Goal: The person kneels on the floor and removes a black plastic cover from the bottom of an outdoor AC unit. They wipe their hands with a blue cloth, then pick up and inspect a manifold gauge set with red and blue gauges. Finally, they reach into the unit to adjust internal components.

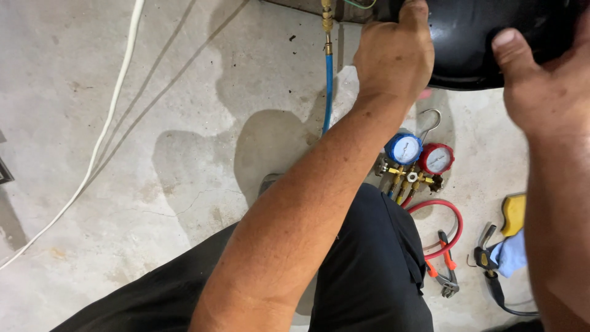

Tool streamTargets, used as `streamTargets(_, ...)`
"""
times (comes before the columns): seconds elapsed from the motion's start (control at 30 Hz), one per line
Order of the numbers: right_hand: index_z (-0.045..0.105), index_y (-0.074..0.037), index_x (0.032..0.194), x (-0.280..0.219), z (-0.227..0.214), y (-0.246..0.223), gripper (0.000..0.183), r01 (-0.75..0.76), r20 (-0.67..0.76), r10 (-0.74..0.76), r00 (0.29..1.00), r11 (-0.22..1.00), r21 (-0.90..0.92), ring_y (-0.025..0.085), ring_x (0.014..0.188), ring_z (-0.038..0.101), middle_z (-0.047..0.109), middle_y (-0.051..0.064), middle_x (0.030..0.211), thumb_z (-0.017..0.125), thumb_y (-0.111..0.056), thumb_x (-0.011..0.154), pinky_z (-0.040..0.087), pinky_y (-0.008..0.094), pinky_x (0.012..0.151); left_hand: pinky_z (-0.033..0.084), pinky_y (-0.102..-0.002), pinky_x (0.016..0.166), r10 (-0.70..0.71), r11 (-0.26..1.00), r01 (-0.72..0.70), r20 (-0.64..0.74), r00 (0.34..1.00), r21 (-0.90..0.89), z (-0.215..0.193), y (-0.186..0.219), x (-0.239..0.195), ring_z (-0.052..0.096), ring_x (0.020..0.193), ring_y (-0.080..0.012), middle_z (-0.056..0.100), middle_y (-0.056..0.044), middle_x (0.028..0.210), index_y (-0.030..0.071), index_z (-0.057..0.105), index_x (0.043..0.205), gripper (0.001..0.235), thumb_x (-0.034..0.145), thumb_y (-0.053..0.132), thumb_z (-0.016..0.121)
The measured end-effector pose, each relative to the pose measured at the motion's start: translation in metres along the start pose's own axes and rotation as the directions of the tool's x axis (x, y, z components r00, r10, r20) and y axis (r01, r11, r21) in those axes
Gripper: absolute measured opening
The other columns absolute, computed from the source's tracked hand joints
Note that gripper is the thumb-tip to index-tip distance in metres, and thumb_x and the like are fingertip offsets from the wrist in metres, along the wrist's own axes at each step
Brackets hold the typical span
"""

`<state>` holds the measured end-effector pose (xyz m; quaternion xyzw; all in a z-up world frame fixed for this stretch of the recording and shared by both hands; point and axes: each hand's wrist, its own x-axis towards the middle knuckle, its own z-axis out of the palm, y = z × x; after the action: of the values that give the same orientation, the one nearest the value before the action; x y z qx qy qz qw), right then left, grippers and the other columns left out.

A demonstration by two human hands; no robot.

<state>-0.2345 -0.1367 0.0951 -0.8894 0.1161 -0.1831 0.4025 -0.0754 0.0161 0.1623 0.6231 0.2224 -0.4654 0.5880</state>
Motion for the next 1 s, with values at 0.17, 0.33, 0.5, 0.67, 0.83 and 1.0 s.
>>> streamTargets(0.17, 0.059, -0.005, 0.133, -0.052, 0.006, 0.051, 0.032, -0.325, -0.5, 0.362, 0.787, 0.931, 0.163, 0.03, 0.124, 0.067, 0.067, 0.012, 0.133, 0.083, -0.007, 0.111, 0.054, 0.046, 0.102, 0.061, -0.054, 0.057, 0.047, 0.999, -0.047, 0.027, 0.999, 0.0, 0.002, -0.004, 0.005, 0.05, 0.063, -0.0238, 0.051, -0.008, 0.063, 0.009, 0.044, 0.058, 0.037, 0.083, 0.036, 0.041)
streamTargets(0.33, 0.07, -0.006, 0.105, 0.008, 0.013, -0.041, 0.054, -0.181, 0.065, 0.931, 0.358, 0.001, 0.984, 0.035, 0.125, 0.077, 0.075, 0.013, 0.125, 0.075, -0.036, 0.06, 0.067, 0.053, 0.104, 0.067, -0.057, 0.072, -0.048, 0.998, 0.047, 0.047, 0.998, 0.042, 0.001, 0.015, -0.012, 0.062, 0.105, -0.032, 0.065, -0.018, 0.115, -0.001, 0.061, 0.107, 0.052, 0.08, 0.037, 0.038)
streamTargets(0.5, 0.081, -0.005, 0.118, 0.01, 0.008, -0.01, 0.043, -0.124, 0.073, 0.905, 0.42, -0.023, 0.992, 0.038, 0.134, 0.078, 0.081, 0.013, 0.126, 0.067, -0.029, 0.085, 0.068, 0.057, 0.113, 0.069, -0.054, 0.064, -0.061, 0.996, 0.058, 0.038, 0.997, 0.062, 0.001, 0.017, -0.008, 0.061, 0.099, -0.0301, 0.064, -0.018, 0.105, -0.002, 0.063, 0.093, 0.046, 0.077, 0.035, 0.041)
streamTargets(0.67, 0.081, -0.012, 0.11, 0.013, 0.002, -0.014, 0.036, -0.263, 0.08, 0.913, 0.4, 0.031, 0.964, 0.03, 0.125, 0.08, 0.081, 0.005, 0.115, 0.066, -0.033, 0.085, 0.068, 0.052, 0.106, 0.069, -0.053, 0.062, -0.029, 0.996, 0.026, 0.04, 0.999, 0.086, 0.001, 0.019, -0.008, 0.062, 0.096, -0.0296, 0.063, -0.017, 0.102, -0.001, 0.064, 0.096, 0.051, 0.078, 0.039, 0.04)
streamTargets(0.83, 0.078, -0.014, 0.092, 0.01, 0.001, -0.01, 0.021, -0.239, 0.109, 0.901, 0.419, -0.006, 0.971, 0.023, 0.102, 0.075, 0.073, -0.001, 0.088, 0.075, -0.032, 0.082, 0.065, 0.049, 0.1, 0.068, -0.053, 0.064, -0.056, 0.995, 0.056, 0.001, 0.998, 0.087, 0.004, 0.017, -0.002, 0.065, 0.11, -0.0344, 0.066, -0.019, 0.123, -0.004, 0.068, 0.11, 0.062, 0.073, 0.038, 0.042)
streamTargets(1.0, 0.077, -0.014, 0.096, 0.009, -0.001, -0.006, 0.025, -0.218, 0.116, 0.895, 0.43, -0.022, 0.976, 0.024, 0.107, 0.074, 0.075, -0.001, 0.096, 0.071, -0.036, 0.085, 0.063, 0.049, 0.101, 0.049, -0.043, 0.086, 0.116, 0.948, -0.086, -0.082, 0.99, 0.305, 0.008, 0.005, 0.025, 0.07, 0.102, -0.0359, 0.077, -0.02, 0.104, -0.004, 0.077, 0.098, 0.067, 0.069, 0.046, 0.041)
